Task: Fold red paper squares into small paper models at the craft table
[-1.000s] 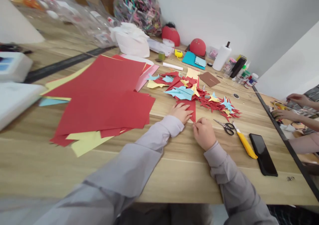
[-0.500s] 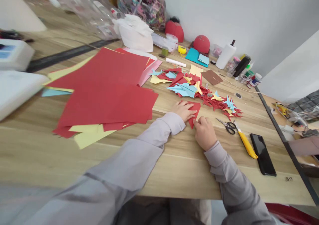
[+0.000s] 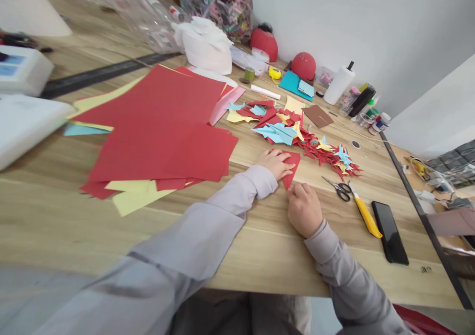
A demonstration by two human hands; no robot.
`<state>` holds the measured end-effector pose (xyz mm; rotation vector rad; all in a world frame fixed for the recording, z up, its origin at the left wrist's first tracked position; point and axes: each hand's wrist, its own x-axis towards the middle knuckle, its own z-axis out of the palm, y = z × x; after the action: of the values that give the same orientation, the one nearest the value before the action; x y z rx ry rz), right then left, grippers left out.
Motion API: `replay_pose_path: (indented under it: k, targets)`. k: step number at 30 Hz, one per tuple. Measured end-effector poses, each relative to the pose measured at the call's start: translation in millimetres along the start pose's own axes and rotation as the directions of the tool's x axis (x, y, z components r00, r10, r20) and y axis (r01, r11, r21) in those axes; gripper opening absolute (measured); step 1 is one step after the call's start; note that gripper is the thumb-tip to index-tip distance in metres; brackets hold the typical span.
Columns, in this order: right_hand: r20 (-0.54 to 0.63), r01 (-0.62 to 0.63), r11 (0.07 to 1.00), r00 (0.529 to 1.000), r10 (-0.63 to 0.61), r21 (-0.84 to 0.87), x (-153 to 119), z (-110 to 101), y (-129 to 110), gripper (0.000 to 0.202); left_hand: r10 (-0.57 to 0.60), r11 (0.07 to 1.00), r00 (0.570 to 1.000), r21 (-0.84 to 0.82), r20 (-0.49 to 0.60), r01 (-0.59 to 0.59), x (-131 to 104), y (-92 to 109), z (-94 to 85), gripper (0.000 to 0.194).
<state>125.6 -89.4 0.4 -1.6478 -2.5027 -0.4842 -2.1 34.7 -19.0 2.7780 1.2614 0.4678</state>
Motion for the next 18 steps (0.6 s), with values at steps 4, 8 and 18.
replay_pose_path:
  k: [4,8,18]
  targets:
    - [-0.047,-0.064,0.998,0.997,0.064,0.012,5.0,0.6,-0.2,0.020,0.003,1.000,1.000,0.001,0.000,-0.003,0.0,-0.5,-0.2,0.032]
    - [-0.045,-0.138,0.990,0.989,0.138,0.006,14.5,3.6,-0.7,0.023,0.015,1.000,1.000,-0.001,0.021,-0.015,0.5,-1.9,-0.2,0.033]
    - [0.022,-0.044,0.999,0.999,0.043,0.030,10.8,-3.3,-9.5,0.026,-0.011,1.000,0.999,-0.006,0.033,0.011,0.9,-0.2,-1.1,0.032]
